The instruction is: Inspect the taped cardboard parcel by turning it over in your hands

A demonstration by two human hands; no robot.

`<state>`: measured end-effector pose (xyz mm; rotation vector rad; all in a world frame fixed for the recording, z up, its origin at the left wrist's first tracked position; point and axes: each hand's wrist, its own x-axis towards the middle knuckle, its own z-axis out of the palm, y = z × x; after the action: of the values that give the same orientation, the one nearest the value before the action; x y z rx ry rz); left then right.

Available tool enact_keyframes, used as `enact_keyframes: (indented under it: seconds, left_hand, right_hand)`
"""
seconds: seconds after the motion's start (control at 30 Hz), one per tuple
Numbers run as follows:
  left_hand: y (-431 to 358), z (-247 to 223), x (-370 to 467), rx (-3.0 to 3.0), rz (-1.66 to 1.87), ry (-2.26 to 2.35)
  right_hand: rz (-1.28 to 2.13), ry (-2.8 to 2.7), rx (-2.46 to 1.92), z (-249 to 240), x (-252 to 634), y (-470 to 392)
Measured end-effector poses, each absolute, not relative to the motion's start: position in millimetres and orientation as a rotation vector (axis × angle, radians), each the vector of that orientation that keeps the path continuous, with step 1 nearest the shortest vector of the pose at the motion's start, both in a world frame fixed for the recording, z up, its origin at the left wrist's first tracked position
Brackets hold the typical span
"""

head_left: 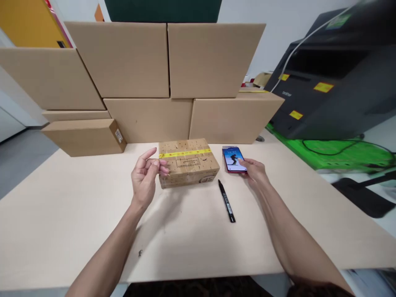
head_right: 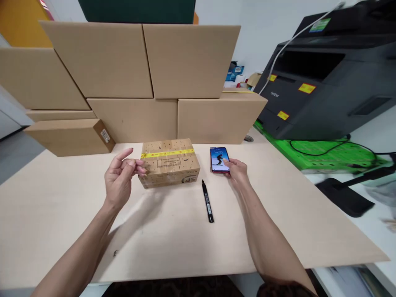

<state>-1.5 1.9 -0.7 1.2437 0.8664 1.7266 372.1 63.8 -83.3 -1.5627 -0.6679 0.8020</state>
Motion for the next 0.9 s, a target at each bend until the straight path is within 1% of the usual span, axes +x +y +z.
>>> enact_keyframes:
  seconds: [0.17,0.33,0.43,0.57,0.67,0.73,0.8,0.9]
  left_hand:
    - [9.2,-4.3,-4.9,1.217,1.748,0.910]
    - [16.0,-9.7,-8.8,1.210,1.853,1.014]
    - [20.3,-14.2,-12.1,1.200,1.876,1.087]
    - [25.3,-21.1,-16.7,1.209,1.819,1.157]
    - [26.9,-25.8,-16.8,1.205,1.761,1.250]
    - [26.3,-28.5,-13.7,1.157,1.679,1.309]
    - [24.7,-30.6,-8.1,1.069,1.555,1.334]
    - [21.9,-32.7,1.4,0.983,1.401,1.255]
  right_hand:
    - [0.690,-0.769,-1.813,-80.1,382.9,59.8]
    - [0.527,-1.020,-2.049,-74.6,388.3,56.2]
    - [0.468,-1.150,-2.139,-73.8,386.4,53.9]
    - [0.419,-1.214,-2.206,-73.3,383.1,49.6]
    - [0.366,-1.234,-2.143,-68.4,377.1,45.8]
    - [0.358,-1.282,-2.012,-63.5,366.7,42.9]
    - [0.423,-1.358,-1.834,-59.5,349.7,38.9]
    - [0.623,-1.469,-1.577,-56.6,317.3,29.8]
